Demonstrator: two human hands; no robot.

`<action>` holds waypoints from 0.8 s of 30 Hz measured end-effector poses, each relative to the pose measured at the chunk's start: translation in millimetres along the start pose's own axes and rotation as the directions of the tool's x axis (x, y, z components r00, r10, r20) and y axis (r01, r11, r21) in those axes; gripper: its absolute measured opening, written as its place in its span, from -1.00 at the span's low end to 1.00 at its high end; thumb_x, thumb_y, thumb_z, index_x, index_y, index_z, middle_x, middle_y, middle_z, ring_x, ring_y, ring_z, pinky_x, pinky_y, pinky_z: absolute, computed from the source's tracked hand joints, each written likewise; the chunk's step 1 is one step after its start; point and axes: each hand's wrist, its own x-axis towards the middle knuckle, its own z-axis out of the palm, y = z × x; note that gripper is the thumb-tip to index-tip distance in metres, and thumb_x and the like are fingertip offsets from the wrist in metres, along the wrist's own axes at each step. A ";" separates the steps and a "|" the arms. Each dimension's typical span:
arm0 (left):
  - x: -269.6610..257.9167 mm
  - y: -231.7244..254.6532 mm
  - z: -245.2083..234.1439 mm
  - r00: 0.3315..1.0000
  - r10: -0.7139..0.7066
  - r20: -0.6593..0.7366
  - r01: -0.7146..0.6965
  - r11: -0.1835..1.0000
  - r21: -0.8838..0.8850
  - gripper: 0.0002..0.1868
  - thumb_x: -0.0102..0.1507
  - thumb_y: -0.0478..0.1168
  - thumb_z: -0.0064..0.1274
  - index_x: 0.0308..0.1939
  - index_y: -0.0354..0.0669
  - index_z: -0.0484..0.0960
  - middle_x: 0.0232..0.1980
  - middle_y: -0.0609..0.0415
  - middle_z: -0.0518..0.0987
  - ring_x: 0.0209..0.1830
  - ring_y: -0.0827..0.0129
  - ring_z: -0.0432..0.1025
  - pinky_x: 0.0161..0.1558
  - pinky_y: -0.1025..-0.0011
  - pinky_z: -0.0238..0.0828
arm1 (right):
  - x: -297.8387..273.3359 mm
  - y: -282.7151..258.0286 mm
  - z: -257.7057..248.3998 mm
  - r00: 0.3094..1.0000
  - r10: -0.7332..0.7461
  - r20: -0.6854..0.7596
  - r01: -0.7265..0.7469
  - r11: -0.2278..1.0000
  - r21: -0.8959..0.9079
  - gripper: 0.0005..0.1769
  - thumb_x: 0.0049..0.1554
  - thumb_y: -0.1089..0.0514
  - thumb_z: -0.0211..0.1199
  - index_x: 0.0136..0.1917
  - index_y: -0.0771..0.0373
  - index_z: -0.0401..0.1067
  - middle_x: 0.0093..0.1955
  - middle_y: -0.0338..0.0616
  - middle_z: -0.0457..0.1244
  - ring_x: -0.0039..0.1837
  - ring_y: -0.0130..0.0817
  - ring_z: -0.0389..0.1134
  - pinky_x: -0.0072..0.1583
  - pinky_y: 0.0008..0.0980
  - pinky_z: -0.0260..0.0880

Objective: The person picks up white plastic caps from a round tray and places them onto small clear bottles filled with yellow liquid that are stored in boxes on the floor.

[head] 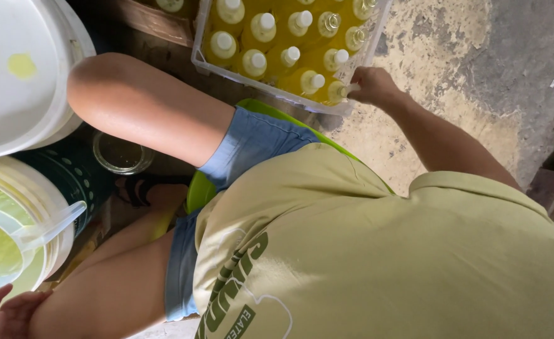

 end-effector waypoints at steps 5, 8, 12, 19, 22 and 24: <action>-5.2 17.4 17.7 0.999 -0.005 -0.046 0.008 0.998 0.055 -0.59 0.64 -0.25 -0.39 0.57 -0.13 0.22 0.19 -0.31 0.44 0.24 -0.07 0.43 0.33 0.15 0.35 | 26.4 18.6 24.7 0.984 -0.158 -0.081 0.141 0.974 -0.178 -0.75 0.12 0.15 0.41 0.04 0.18 0.44 -0.04 -0.03 0.35 -0.05 -0.17 0.36 -0.08 -0.28 0.41; 8.9 -4.8 -2.4 0.999 -0.030 -0.028 0.030 0.999 0.020 -0.52 0.58 -0.29 -0.34 0.61 -0.09 0.22 0.19 -0.34 0.43 0.25 -0.11 0.41 0.32 0.06 0.34 | 28.7 15.3 27.4 0.986 -0.148 -0.075 0.131 0.972 -0.196 -0.73 0.13 0.16 0.41 0.06 0.20 0.42 -0.02 0.01 0.33 -0.03 -0.12 0.34 -0.06 -0.23 0.42; 8.4 -6.8 -7.7 0.998 -0.065 -0.005 0.065 0.998 0.015 -0.51 0.60 -0.21 -0.33 0.64 -0.09 0.19 0.21 -0.35 0.41 0.27 -0.14 0.38 0.33 0.05 0.30 | 35.8 20.8 30.7 0.975 -0.193 -0.109 0.159 0.951 -0.264 -0.70 0.10 0.13 0.44 0.06 0.23 0.46 -0.04 0.02 0.35 -0.05 -0.09 0.34 -0.07 -0.19 0.41; 8.4 -9.9 -6.3 0.996 -0.087 -0.034 0.087 0.996 0.005 -0.53 0.59 -0.16 -0.31 0.60 0.02 0.23 0.21 -0.13 0.45 0.28 0.06 0.42 0.36 0.17 0.33 | 27.9 12.8 34.0 0.930 -0.367 -0.020 0.320 0.835 -0.448 -0.55 0.17 0.24 0.32 0.31 0.42 0.40 0.08 0.15 0.32 -0.07 -0.01 0.40 -0.12 -0.19 0.52; 9.6 -18.0 0.3 0.999 -0.028 0.021 0.029 0.999 -0.026 -0.49 0.58 -0.14 -0.35 0.63 -0.02 0.21 0.23 -0.19 0.42 0.30 -0.04 0.39 0.46 0.11 0.28 | 32.1 15.5 30.8 0.930 -0.365 -0.046 0.317 0.858 -0.404 -0.68 0.13 0.25 0.39 0.16 0.35 0.48 -0.01 0.07 0.34 -0.10 -0.10 0.39 -0.13 -0.24 0.51; 2.6 -27.5 11.0 0.958 0.278 -0.072 -0.260 0.945 0.198 -0.56 0.56 -0.27 -0.26 0.43 -0.53 0.37 -0.06 -0.33 0.51 0.01 0.11 0.50 0.15 0.49 0.42 | 37.4 9.0 31.4 0.985 -0.144 -0.095 0.125 0.974 -0.187 -0.76 0.12 0.12 0.39 0.04 0.25 0.53 -0.01 0.03 0.39 0.00 -0.10 0.41 0.02 -0.21 0.45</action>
